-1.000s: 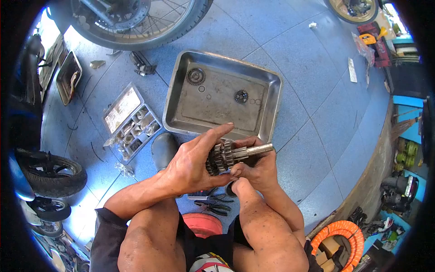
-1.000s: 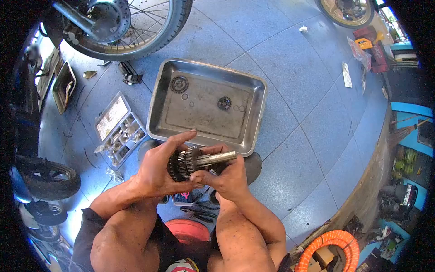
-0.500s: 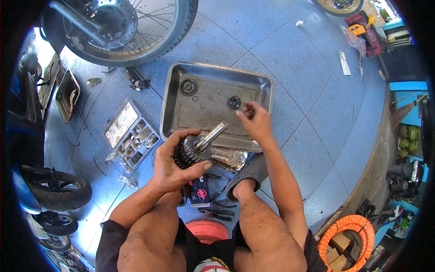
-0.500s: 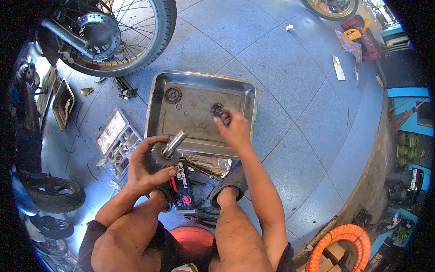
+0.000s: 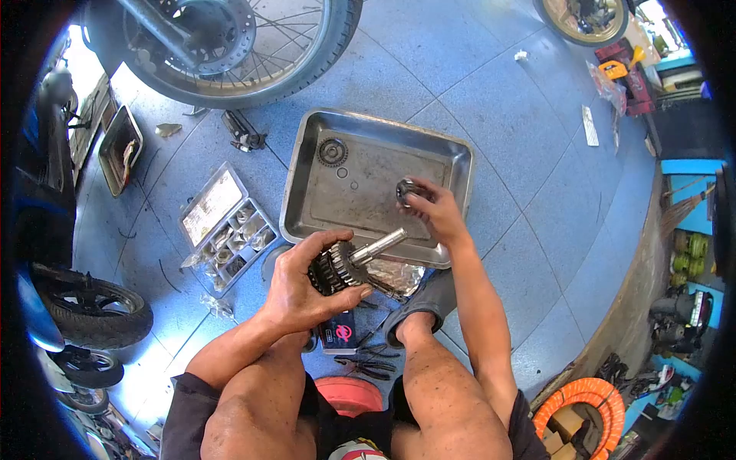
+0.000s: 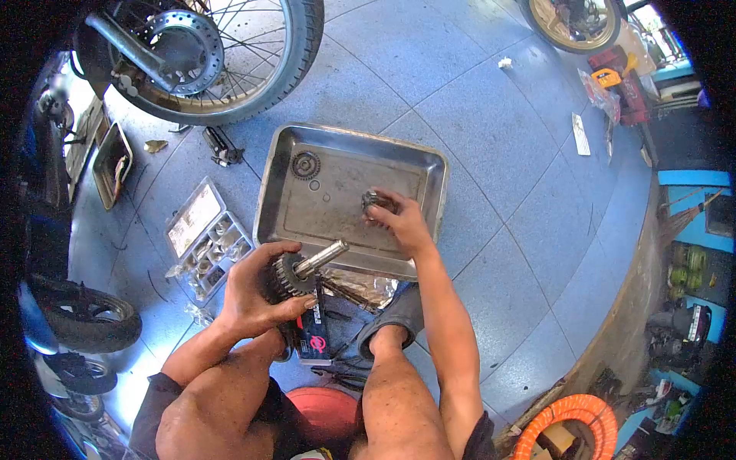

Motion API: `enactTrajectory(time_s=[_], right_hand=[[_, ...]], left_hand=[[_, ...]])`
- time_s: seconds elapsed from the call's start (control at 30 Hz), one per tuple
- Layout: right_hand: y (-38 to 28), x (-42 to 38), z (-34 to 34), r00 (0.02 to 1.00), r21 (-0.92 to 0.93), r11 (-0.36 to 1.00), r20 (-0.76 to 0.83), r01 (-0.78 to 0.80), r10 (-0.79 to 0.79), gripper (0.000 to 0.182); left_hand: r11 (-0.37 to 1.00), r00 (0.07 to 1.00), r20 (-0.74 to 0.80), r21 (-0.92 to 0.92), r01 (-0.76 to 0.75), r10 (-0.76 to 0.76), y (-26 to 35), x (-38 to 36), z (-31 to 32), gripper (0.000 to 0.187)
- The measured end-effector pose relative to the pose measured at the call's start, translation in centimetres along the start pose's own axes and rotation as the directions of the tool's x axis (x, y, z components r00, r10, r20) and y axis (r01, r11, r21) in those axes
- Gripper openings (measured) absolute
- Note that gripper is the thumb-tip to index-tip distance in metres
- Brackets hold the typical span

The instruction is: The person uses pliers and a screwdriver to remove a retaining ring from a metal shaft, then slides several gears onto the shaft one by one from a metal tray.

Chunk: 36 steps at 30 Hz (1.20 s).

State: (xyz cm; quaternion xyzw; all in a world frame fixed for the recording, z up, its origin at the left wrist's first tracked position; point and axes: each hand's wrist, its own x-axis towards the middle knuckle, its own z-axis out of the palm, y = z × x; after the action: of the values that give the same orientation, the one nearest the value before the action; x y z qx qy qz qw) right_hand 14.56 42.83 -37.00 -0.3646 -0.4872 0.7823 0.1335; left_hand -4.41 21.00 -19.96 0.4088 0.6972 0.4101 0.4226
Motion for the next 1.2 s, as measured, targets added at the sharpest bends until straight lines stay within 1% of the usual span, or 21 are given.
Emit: enactTrajectory(time_s=[0.03, 0.07, 0.1, 0.13, 0.23, 0.33, 0.37, 0.4, 0.43, 0.53, 0.57, 0.63, 0.67, 0.73, 0.77, 0.83, 0.9, 0.97, 1.1, 1.17, 1.2], right_hand=[[-1.3, -1.8, 0.9, 1.0, -0.012, 1.0, 0.002, -0.002, 0.002, 0.056], [-2.7, -3.8, 1.9, 0.992, 0.265, 0.964, 0.115, 0.028, -0.061, 0.057], [-3.8, -5.4, 2.7, 0.968, 0.526, 0.85, 0.2, 0.023, -0.15, 0.059], [-4.4, -6.4, 3.1, 0.969, 0.52, 0.854, 0.197, 0.025, -0.149, 0.059], [-5.8, -8.1, 4.3, 0.942, 0.519, 0.853, 0.255, 0.057, -0.218, 0.063], [-6.6, -8.7, 5.0, 0.932, 0.492, 0.868, 0.276, 0.075, -0.237, 0.063], [-6.6, -8.7, 4.9, 0.925, 0.442, 0.889, 0.277, 0.117, -0.26, 0.063], [-6.7, -8.7, 5.0, 0.918, 0.393, 0.906, 0.279, 0.158, -0.281, 0.063], [-6.9, -8.8, 5.1, 0.918, 0.4, 0.904, 0.28, 0.153, -0.279, 0.063], [-8.5, -9.4, 4.8, 0.917, 0.18, 0.944, 0.247, 0.275, -0.314, 0.067], [-9.0, -9.7, 4.9, 0.918, 0.186, 0.944, 0.247, 0.271, -0.312, 0.067], [-9.9, -10.2, 5.0, 0.935, 0.065, 0.959, 0.213, 0.276, -0.284, 0.063], [-10.2, -10.3, 4.9, 0.935, 0.068, 0.959, 0.214, 0.274, -0.282, 0.063], [-10.8, -10.5, 5.1, 0.939, -0.17, 0.938, 0.223, 0.302, -0.262, 0.069], [-11.3, -10.6, 5.5, 0.939, -0.167, 0.939, 0.225, 0.3, -0.26, 0.069], [-12.3, -10.6, 6.9, 0.855, -0.421, 0.772, 0.427, 0.476, -0.294, 0.066], [-11.9, -10.9, 7.0, 0.874, -0.434, 0.785, 0.405, 0.442, -0.269, 0.066], [-10.7, -10.9, 6.8, 0.922, -0.303, 0.9, 0.323, 0.314, -0.214, 0.067], [-10.6, -10.9, 6.8, 0.919, -0.287, 0.904, 0.327, 0.317, -0.219, 0.067], [-10.6, -10.7, 6.6, 0.897, -0.317, 0.865, 0.344, 0.388, -0.276, 0.064], [-10.7, -10.7, 6.6, 0.897, -0.317, 0.866, 0.344, 0.387, -0.275, 0.064]], left_hand=[[1.0, 1.0, -0.006, -0.01, -0.002, 0.002, -0.1, 0.0, -0.1, 0.071], [1.0, 1.0, -0.007, -0.018, 0.009, -0.009, -0.2, -0.1, -0.1, 0.07], [1.0, 1.0, -0.003, -0.024, 0.021, -0.021, -0.3, -0.2, -0.1, 0.07], [0.998, 0.998, -0.038, 0.03, -0.049, 0.05, -0.1, -0.2, 0.0, 0.067], [0.997, 0.997, -0.011, 0.023, -0.07, 0.07, -0.1, -0.4, 0.1, 0.068], [0.994, 0.996, 0.006, 0.062, -0.092, 0.091, 0.5, -0.5, 0.1, 0.068], [0.994, 0.996, 0.005, 0.065, -0.088, 0.088, 0.4, -0.4, 0.1, 0.068], [0.988, 0.992, 0.003, 0.09, -0.124, 0.125, 0.3, -0.3, 0.2, 0.068], [0.981, 0.987, 0.003, 0.116, -0.158, 0.159, 0.2, -0.3, 0.2, 0.068], [0.991, 0.996, 0.031, 0.103, -0.091, 0.088, 0.6, -0.1, 0.3, 0.071], [0.991, 0.996, 0.033, 0.106, -0.085, 0.082, 0.7, -0.1, 0.3, 0.071], [0.99, 0.996, 0.046, 0.11, -0.084, 0.08, 0.9, 0.0, 0.3, 0.071], [0.99, 0.996, 0.046, 0.112, -0.08, 0.076, 0.8, 0.0, 0.4, 0.071], [0.979, 0.986, 0.028, 0.122, -0.164, 0.161, 0.7, 0.0, 0.5, 0.067], [0.979, 0.987, 0.027, 0.124, -0.16, 0.158, 0.7, 0.0, 0.7, 0.067], [0.961, 0.968, 0.058, 0.12, -0.251, 0.245, 0.5, 0.0, 1.0, 0.068], [0.973, 0.975, 0.064, 0.082, -0.216, 0.211, 0.3, -0.2, 1.0, 0.07], [0.98, 0.982, 0.058, 0.077, -0.183, 0.179, 0.5, -0.1, 1.0, 0.07], [0.975, 0.977, 0.059, 0.07, -0.21, 0.206, 0.4, 0.0, 1.1, 0.069], [0.982, 0.981, 0.087, 0.061, -0.177, 0.171, 0.6, -0.1, 1.1, 0.069], [0.983, 0.982, 0.086, 0.06, -0.175, 0.17, 0.7, -0.1, 1.0, 0.069]])
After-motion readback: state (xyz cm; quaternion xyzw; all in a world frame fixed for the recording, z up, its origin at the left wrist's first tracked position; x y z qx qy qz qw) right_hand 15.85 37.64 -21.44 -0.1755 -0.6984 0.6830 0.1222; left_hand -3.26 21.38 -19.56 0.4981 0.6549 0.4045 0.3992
